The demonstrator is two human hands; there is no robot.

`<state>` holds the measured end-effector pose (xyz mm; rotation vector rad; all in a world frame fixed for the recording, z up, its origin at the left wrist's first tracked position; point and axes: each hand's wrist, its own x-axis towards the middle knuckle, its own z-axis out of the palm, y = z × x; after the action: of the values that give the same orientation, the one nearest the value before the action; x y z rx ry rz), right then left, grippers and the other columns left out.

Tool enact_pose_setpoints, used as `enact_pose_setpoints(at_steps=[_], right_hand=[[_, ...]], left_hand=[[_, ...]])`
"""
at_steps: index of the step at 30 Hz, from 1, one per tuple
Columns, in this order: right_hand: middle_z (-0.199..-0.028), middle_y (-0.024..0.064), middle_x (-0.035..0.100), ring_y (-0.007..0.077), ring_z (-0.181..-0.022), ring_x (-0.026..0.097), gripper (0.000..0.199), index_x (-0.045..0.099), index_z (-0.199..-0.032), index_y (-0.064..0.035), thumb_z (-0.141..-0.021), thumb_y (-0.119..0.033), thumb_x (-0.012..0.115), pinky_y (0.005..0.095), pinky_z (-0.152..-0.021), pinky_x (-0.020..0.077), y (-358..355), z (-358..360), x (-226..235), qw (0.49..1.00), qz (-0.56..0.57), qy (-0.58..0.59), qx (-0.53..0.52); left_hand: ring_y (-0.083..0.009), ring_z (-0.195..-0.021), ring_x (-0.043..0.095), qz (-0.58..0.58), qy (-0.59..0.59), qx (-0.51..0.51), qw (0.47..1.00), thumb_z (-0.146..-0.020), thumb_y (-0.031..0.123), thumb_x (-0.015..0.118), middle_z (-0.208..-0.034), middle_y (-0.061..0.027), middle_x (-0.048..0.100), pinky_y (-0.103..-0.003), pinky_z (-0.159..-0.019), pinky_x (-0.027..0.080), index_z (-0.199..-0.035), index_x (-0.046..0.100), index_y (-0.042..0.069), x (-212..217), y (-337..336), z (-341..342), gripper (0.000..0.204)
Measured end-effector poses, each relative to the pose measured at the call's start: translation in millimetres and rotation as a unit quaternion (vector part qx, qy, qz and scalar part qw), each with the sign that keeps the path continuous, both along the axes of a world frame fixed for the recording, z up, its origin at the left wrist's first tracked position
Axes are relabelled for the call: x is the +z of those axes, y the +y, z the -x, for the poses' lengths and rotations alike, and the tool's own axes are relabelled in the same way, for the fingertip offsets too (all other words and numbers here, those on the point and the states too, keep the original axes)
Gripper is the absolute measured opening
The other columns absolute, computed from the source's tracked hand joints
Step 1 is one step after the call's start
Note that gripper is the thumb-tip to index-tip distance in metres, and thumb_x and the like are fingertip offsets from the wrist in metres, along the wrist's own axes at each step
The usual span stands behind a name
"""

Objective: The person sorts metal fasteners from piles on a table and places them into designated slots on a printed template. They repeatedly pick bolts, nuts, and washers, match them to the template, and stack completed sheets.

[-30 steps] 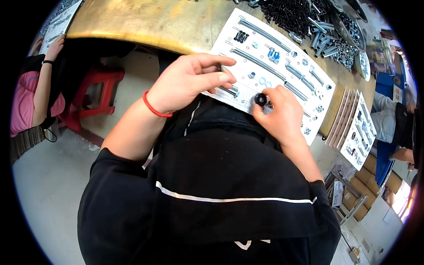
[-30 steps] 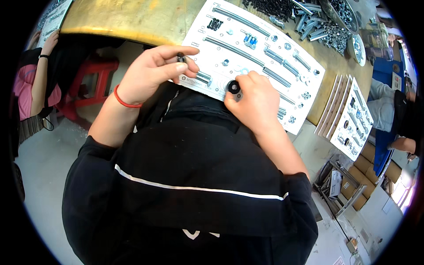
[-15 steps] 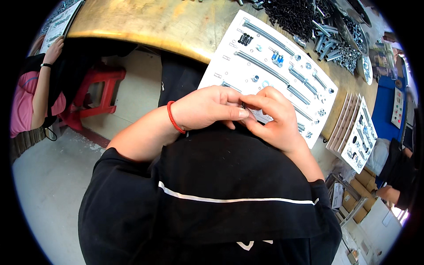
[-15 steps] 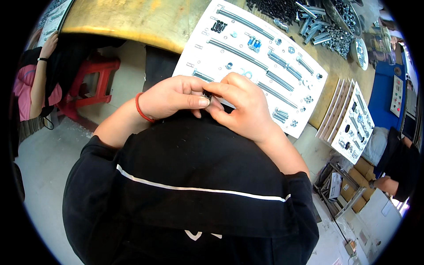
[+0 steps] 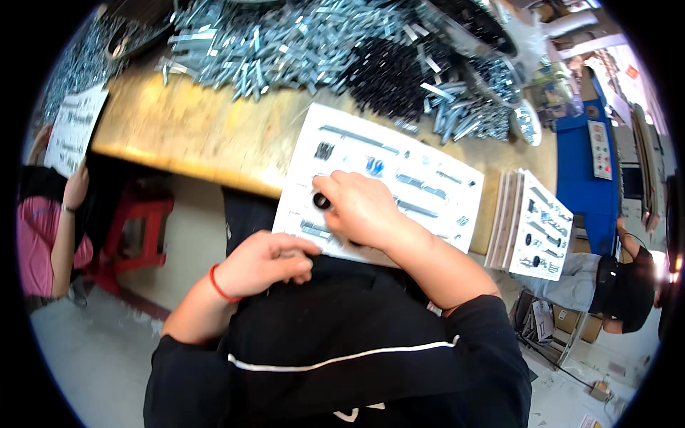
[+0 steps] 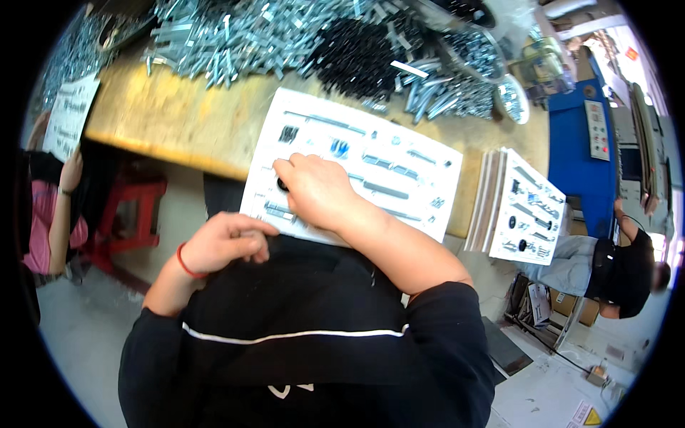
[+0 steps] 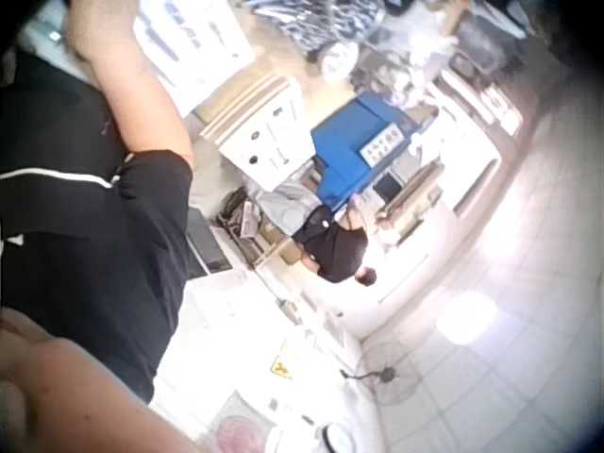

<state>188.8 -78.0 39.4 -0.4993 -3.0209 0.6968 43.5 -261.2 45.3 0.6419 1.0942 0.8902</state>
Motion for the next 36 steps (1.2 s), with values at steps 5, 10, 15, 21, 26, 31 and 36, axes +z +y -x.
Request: enact_pose_setpoints(at_steps=[5,10,15,21,26,31,36], right_hand=[[-0.094,0.0086,0.064,0.0285,-0.089,0.062,0.019,0.066,-0.091,-0.0078,-0.074,-0.009,0.074,0.0379,-0.078,0.0499,107,-21,52,0.968,-0.129,0.211,-0.048],[-0.096,0.0114,0.068,0.0314,-0.091,0.065,0.016,0.072,-0.092,-0.0079,-0.082,-0.019,0.065,0.0409,-0.079,0.0519,267,-31,112,0.912,-0.251,0.173,-0.275],[-0.108,0.0100,0.070,0.0305,-0.101,0.066,0.024,0.073,-0.103,-0.0127,-0.080,-0.016,0.067,0.0397,-0.085,0.0525,364,-8,107,0.931,-0.240,0.022,-0.275],[-0.101,0.0139,0.071,0.0297,-0.094,0.067,0.040,0.071,-0.104,-0.0052,-0.070,-0.025,0.078,0.0369,-0.085,0.0524,384,15,101,0.953,-0.121,-0.022,-0.276],[-0.100,0.0198,0.070,0.0351,-0.095,0.067,0.029,0.073,-0.098,-0.0031,-0.074,-0.021,0.070,0.0404,-0.087,0.0530,379,22,98,0.940,-0.192,-0.081,-0.271],[-0.099,0.0174,0.070,0.0364,-0.094,0.067,0.023,0.074,-0.093,-0.0082,-0.083,-0.022,0.059,0.0462,-0.082,0.0534,401,12,74,0.900,-0.256,-0.004,-0.351],[-0.093,0.0238,0.069,0.0385,-0.090,0.068,0.030,0.074,-0.088,-0.0049,-0.086,-0.025,0.052,0.0484,-0.081,0.0523,375,27,87,0.852,-0.199,0.191,-0.445]], left_hand=[[-0.0090,-0.077,0.062,0.008,-0.008,0.017,1.000,-0.094,0.011,0.061,-0.087,-0.0034,0.065,-0.022,-0.068,0.049,-0.123,0.058,-0.003,-1,3,4,0.032],[-0.0097,-0.079,0.059,0.010,-0.014,0.064,0.998,-0.095,0.010,0.060,-0.087,-0.0039,0.064,-0.023,-0.073,0.049,-0.123,0.058,-0.002,2,13,2,0.031],[-0.0091,-0.079,0.057,0.003,-0.011,0.090,0.996,-0.094,0.010,0.060,-0.088,-0.0030,0.063,-0.024,-0.075,0.048,-0.124,0.057,-0.001,-2,20,-4,0.031],[-0.0087,-0.079,0.057,0.018,-0.001,0.122,0.992,-0.095,0.010,0.060,-0.088,-0.0026,0.063,-0.023,-0.074,0.048,-0.123,0.058,-0.001,1,17,-8,0.031],[-0.0087,-0.077,0.057,0.022,-0.001,0.127,0.992,-0.094,0.009,0.060,-0.088,-0.0024,0.063,-0.023,-0.072,0.048,-0.123,0.058,-0.001,-1,16,-11,0.031],[-0.0083,-0.075,0.057,0.025,0.049,0.098,0.994,-0.094,0.009,0.059,-0.087,-0.0027,0.064,-0.020,-0.066,0.045,-0.123,0.058,0.000,3,31,-12,0.030],[-0.0085,-0.072,0.059,-0.005,0.104,0.101,0.989,-0.094,0.013,0.059,-0.084,-0.0033,0.064,-0.019,-0.062,0.043,-0.121,0.059,0.000,8,29,-13,0.030]])
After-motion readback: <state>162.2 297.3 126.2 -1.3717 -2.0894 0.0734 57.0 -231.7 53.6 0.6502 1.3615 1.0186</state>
